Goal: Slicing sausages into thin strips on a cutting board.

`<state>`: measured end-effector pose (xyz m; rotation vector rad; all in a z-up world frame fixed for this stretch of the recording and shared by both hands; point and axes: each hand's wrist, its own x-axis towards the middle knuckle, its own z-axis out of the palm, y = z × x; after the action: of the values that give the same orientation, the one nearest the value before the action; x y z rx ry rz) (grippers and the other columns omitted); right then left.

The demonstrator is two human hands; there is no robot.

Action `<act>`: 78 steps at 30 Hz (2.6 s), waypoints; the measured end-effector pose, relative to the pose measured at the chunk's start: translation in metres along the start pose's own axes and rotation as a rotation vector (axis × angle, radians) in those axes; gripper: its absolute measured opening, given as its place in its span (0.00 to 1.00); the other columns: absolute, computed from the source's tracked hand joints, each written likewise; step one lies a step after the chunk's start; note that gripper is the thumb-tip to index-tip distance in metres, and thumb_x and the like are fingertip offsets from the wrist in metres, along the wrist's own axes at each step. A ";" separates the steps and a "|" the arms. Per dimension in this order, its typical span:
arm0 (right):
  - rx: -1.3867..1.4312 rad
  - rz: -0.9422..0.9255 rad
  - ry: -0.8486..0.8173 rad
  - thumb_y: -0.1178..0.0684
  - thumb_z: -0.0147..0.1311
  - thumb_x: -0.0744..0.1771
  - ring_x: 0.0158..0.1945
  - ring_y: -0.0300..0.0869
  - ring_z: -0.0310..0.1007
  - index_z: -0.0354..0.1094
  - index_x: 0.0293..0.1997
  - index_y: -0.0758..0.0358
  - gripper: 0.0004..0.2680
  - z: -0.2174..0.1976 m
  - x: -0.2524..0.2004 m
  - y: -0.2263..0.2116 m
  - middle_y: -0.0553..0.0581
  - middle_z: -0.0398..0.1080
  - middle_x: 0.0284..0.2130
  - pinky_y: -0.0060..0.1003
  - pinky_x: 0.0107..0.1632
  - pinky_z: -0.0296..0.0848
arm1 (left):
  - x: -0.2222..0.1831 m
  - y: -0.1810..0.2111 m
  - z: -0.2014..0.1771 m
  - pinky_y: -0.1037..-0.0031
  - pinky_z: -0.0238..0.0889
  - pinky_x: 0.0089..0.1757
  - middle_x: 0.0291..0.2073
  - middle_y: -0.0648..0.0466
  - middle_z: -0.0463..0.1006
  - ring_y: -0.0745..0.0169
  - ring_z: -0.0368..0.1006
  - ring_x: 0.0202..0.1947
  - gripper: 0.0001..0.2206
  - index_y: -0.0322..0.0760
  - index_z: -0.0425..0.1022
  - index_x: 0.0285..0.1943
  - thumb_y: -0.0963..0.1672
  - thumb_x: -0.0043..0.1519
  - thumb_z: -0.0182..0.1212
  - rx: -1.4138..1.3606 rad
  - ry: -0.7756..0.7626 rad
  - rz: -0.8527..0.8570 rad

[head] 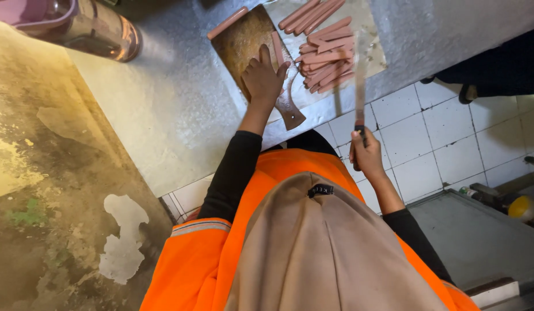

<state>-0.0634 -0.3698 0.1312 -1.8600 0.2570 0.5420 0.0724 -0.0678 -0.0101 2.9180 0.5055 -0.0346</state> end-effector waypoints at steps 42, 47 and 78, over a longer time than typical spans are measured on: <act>0.225 -0.170 0.239 0.51 0.58 0.71 0.16 0.43 0.72 0.65 0.37 0.58 0.07 -0.015 0.253 -0.029 0.56 0.68 0.13 0.32 0.23 0.70 | 0.115 0.151 0.035 0.57 0.61 0.48 0.46 0.52 0.72 0.48 0.63 0.55 0.12 0.42 0.77 0.46 0.48 0.56 0.68 -0.077 -0.063 0.488; 0.000 -0.335 0.313 0.54 0.60 0.69 0.22 0.46 0.71 0.66 0.43 0.61 0.06 -0.024 0.265 -0.038 0.62 0.69 0.20 0.39 0.28 0.69 | 0.104 0.143 0.043 0.58 0.58 0.42 0.40 0.54 0.69 0.49 0.62 0.47 0.09 0.44 0.76 0.37 0.49 0.56 0.64 -0.095 0.144 0.532; 0.308 -0.289 0.011 0.64 0.59 0.64 0.40 0.37 0.74 0.62 0.37 0.61 0.07 -0.048 0.287 -0.064 0.54 0.75 0.44 0.30 0.44 0.78 | 0.148 0.105 -0.003 0.52 0.60 0.50 0.49 0.42 0.74 0.41 0.68 0.52 0.32 0.31 0.73 0.54 0.55 0.48 0.77 -0.195 -0.192 0.264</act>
<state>0.2252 -0.3674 0.0588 -1.5659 0.0705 0.2757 0.2470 -0.1159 0.0027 2.7268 0.0858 -0.2142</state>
